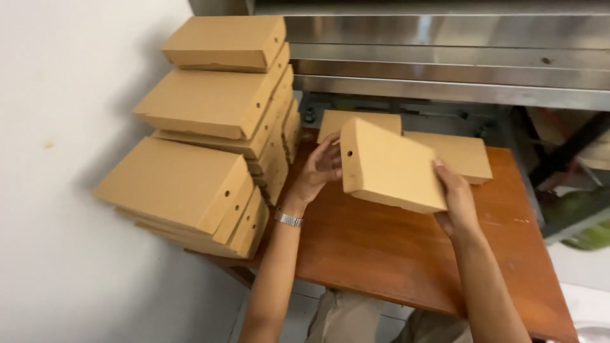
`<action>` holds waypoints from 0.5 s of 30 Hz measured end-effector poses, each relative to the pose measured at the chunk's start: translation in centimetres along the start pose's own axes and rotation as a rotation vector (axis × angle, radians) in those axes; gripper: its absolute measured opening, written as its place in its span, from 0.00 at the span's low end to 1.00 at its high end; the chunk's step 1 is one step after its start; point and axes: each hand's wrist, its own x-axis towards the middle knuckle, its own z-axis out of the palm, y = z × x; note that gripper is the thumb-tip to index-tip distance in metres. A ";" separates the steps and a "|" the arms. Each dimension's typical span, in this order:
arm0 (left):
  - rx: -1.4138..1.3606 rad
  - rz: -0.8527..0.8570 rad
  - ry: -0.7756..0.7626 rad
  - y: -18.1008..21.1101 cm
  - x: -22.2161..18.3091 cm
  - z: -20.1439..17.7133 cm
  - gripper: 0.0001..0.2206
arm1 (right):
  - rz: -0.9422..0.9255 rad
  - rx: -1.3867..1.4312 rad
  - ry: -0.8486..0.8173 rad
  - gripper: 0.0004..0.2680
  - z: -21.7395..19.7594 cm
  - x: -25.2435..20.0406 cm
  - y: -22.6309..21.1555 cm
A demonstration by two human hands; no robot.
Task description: Folding cardboard food boxes, placing a plastic spoon inside each, and stacking them on a table.
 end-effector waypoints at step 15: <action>0.550 0.320 0.254 -2.0 -1.2 8.4 0.36 | 0.500 0.103 -0.114 0.21 -2.4 0.9 4.3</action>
